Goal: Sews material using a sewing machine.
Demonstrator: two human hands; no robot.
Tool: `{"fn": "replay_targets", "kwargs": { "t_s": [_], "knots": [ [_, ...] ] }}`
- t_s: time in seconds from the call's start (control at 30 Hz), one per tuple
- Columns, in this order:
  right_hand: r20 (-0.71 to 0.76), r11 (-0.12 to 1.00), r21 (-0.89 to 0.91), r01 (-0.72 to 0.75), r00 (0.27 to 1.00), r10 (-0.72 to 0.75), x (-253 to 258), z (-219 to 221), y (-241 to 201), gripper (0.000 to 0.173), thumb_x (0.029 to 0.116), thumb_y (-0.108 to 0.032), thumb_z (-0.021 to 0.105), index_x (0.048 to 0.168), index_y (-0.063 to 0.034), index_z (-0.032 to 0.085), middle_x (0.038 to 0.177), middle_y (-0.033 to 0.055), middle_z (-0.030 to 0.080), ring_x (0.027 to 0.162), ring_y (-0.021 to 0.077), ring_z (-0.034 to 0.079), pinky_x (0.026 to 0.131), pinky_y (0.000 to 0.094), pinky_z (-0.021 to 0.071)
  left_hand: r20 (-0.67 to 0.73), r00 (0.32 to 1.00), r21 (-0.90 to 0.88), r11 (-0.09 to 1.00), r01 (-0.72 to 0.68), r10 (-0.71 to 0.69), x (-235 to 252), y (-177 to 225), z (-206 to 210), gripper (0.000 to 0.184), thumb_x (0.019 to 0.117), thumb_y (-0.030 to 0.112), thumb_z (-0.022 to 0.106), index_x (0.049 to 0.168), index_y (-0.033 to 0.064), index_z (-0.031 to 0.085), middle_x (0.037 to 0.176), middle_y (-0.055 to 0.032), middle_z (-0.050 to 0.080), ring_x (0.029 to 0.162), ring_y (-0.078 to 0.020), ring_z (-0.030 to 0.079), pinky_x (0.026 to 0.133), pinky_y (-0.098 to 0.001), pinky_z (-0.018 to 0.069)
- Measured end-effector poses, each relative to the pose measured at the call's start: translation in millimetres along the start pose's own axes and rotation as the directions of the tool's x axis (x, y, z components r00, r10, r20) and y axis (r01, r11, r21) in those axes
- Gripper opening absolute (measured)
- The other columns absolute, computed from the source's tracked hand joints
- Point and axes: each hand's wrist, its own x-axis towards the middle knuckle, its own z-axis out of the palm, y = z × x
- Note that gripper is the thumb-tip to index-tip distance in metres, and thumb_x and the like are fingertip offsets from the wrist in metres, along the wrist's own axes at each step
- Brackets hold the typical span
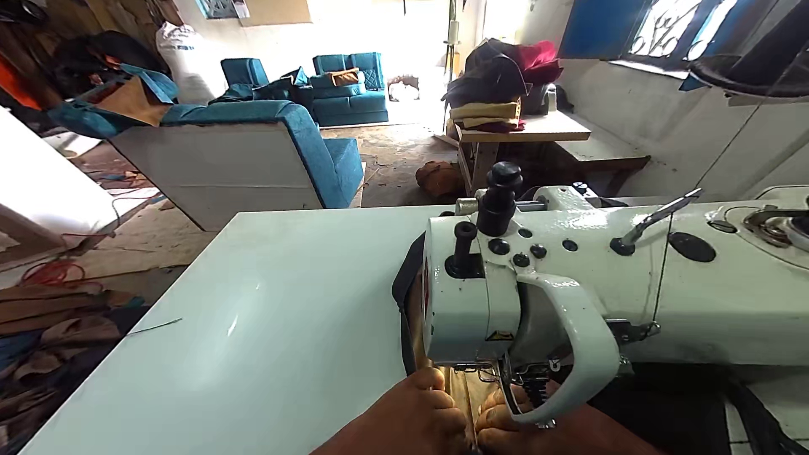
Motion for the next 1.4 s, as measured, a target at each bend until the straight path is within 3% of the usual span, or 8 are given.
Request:
{"fn": "replay_targets", "kwargs": {
  "t_s": [0.17,0.43,0.57,0.73,0.9,1.07,1.17,1.4],
  "knots": [
    [0.003,0.999,0.001,-0.049,0.999,0.049,-1.9,5.1,-0.8,0.022,0.1009,-0.01,0.054,0.099,-0.0144,0.075,0.094,0.0023,0.076,0.09,0.0196,0.073,0.077,0.0358,0.0588,0.021,0.995,0.038,0.994,0.101,-0.102,1.0,4.2,-0.7,0.025,0.0986,0.01,0.056,0.081,0.0144,0.073,0.079,-0.0001,0.073,0.079,-0.0166,0.068,0.088,-0.034,0.0482],
    [0.071,0.917,0.07,-0.394,0.918,0.389,2.5,1.7,-2.6,0.033,0.1044,-0.029,0.052,0.09,-0.0088,0.074,0.084,0.0104,0.072,0.084,0.027,0.073,0.073,0.0469,0.0594,-0.159,0.964,0.261,0.933,0.249,-0.213,0.9,0.0,12.1,0.026,0.0971,0.017,0.056,0.078,0.0211,0.073,0.077,0.0035,0.071,0.079,-0.0149,0.069,0.085,-0.0357,0.0517],
    [0.083,0.845,0.055,-0.532,0.846,0.527,13.0,-19.9,-15.8,0.026,0.0968,-0.02,0.06,0.085,-0.0007,0.073,0.08,0.0184,0.071,0.081,0.0364,0.073,0.071,0.0542,0.0579,-0.224,0.947,0.313,0.903,0.293,-0.229,1.3,-5.0,18.6,0.026,0.0971,0.018,0.056,0.077,0.0205,0.072,0.073,0.0031,0.068,0.073,-0.0153,0.067,0.083,-0.036,0.0523],
    [0.166,0.76,0.087,-0.644,0.762,0.627,24.1,-38.3,-21.7,0.026,0.0993,-0.013,0.056,0.091,0.0048,0.073,0.092,0.024,0.073,0.092,0.0412,0.071,0.081,0.0563,0.0548,-0.288,0.93,0.405,0.851,0.334,-0.229,5.5,-3.4,23.1,0.028,0.0957,0.018,0.055,0.071,0.0217,0.068,0.067,0.0037,0.064,0.067,-0.0153,0.065,0.084,-0.0358,0.0516],
    [-0.014,0.879,-0.028,-0.476,0.879,0.476,13.7,-23.7,-14.2,0.02,0.094,-0.013,0.061,0.084,-0.0009,0.073,0.079,0.0171,0.072,0.078,0.0348,0.073,0.069,0.0511,0.0584,-0.298,0.926,0.388,0.858,0.337,-0.23,4.4,-4.3,25.6,0.027,0.0975,0.019,0.054,0.075,0.0229,0.068,0.071,0.0038,0.067,0.07,-0.0157,0.066,0.088,-0.0361,0.051],
    [0.069,0.978,0.096,-0.187,0.981,0.181,0.8,-12.1,2.3,0.02,0.1009,-0.018,0.057,0.1,-0.011,0.076,0.091,0.0095,0.075,0.089,0.028,0.072,0.081,0.048,0.0563,-0.136,0.975,0.164,0.967,0.196,-0.175,-3.8,-8.8,15.1,0.021,0.1007,0.018,0.054,0.094,0.0256,0.073,0.093,0.006,0.074,0.094,-0.0162,0.069,0.098,-0.0454,0.0454],
    [0.051,0.994,0.11,-0.008,0.999,0.003,-0.4,-9.3,7.4,0.019,0.0994,-0.011,0.054,0.096,-0.0132,0.072,0.09,0.0056,0.073,0.091,0.0241,0.071,0.082,0.0411,0.0556,-0.114,0.988,0.16,0.98,0.119,-0.102,-7.4,-12.9,20.4,0.021,0.1043,0.021,0.05,0.098,0.0276,0.069,0.1,0.0085,0.073,0.102,-0.0147,0.066,0.101,-0.0433,0.0418],
    [0.142,0.977,0.191,-0.092,0.988,0.065,0.2,-40.1,4.2,0.016,0.0952,-0.016,0.058,0.089,-0.0093,0.071,0.081,0.0086,0.069,0.078,0.0266,0.07,0.069,0.0448,0.0566,-0.111,0.992,0.156,0.985,0.08,-0.063,-1.4,-0.4,17.1,0.024,0.1021,0.012,0.051,0.091,0.0197,0.07,0.09,0.0041,0.073,0.092,-0.014,0.067,0.092,-0.0332,0.0479]
  ]
}}
